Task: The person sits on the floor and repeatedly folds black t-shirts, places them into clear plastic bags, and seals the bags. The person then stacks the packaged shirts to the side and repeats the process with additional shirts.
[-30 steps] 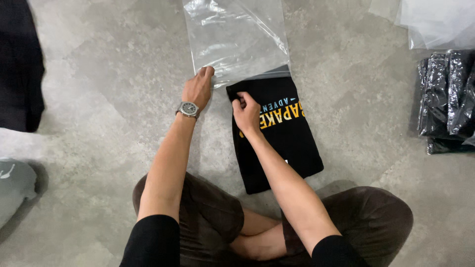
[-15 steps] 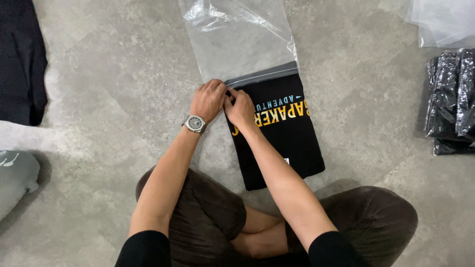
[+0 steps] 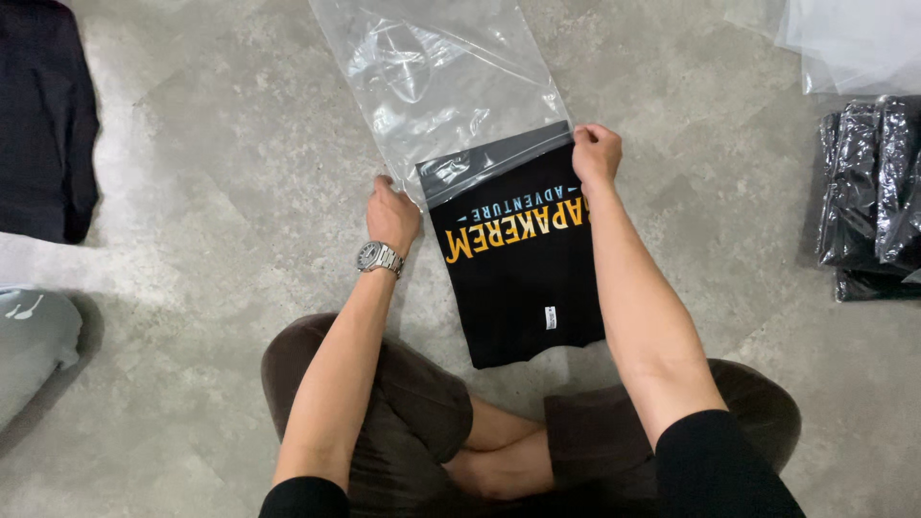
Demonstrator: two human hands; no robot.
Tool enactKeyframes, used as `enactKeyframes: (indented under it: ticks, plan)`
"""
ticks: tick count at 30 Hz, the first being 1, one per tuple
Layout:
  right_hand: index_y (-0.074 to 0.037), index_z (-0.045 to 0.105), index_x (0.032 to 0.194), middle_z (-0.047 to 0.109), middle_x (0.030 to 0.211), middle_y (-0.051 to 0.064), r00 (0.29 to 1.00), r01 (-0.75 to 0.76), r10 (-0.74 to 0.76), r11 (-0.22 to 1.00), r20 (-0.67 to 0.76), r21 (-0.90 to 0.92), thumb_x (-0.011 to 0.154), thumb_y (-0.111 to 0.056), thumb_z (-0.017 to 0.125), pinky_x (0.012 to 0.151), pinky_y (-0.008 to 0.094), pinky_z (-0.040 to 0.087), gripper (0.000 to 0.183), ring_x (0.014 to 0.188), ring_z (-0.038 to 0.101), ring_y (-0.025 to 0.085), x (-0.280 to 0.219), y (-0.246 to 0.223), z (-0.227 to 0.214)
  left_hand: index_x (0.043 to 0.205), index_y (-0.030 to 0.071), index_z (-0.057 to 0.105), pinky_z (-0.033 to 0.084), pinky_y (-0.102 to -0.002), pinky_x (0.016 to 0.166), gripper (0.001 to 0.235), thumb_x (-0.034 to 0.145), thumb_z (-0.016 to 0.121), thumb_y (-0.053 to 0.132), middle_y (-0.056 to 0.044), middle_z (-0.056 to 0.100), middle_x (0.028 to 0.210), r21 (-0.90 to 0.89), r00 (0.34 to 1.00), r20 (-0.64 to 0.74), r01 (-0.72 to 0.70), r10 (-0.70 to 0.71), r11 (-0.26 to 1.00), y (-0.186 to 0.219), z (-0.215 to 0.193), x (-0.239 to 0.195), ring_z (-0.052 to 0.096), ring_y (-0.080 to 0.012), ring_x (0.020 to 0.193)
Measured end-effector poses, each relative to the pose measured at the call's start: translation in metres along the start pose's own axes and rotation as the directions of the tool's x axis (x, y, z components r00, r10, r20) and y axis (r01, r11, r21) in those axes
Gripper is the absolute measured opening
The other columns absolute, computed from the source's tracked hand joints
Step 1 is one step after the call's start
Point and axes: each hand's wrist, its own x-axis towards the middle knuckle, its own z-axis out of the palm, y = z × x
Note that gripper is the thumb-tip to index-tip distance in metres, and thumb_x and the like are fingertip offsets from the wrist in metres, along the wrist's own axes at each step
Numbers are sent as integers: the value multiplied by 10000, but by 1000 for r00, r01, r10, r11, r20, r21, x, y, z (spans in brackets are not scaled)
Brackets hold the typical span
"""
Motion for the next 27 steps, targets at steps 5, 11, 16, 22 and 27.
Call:
enactKeyframes:
  ticks: [5,11,16,22,27]
  plan:
    - [-260,703,784,651,707,-5,992,-64,60,997,107,37,719,-326,634,674,291,499,115,804,629,236,24,22,-7,1010,116,533,484,-443,768,238,774,500,111,-142,642,796,-121,994,96,53,-41,991,-2,-3,2,623,-364,864]
    - [-119,671,885,643,866,136,962,102,-49,977,269,-188,804,-316,543,786,421,472,248,936,584,345,6,22,-27,1045,114,569,479,-428,747,317,747,504,29,-78,634,696,-172,992,119,-20,41,985,4,-11,-4,638,-319,786]
    - [5,633,926,606,928,264,923,218,-141,958,359,-184,847,-191,435,811,478,448,290,968,548,431,-30,6,-68,984,129,604,476,-453,768,252,751,516,90,-111,624,730,-135,988,153,22,-1,991,-5,-6,-21,620,-350,840]
    - [39,616,936,604,939,277,873,243,-80,927,482,-287,848,-192,433,823,499,435,308,981,544,435,-78,19,-124,952,115,595,492,-437,764,225,738,528,120,-99,654,736,-70,965,259,70,-49,995,-2,-11,-77,632,-332,854]
    - [-16,660,708,631,866,251,827,270,2,875,562,-401,783,-306,479,746,481,454,350,911,573,426,-103,49,-145,934,117,602,506,-414,766,217,767,464,122,-123,665,782,-19,944,327,56,-47,998,-2,-12,-123,632,-334,879]
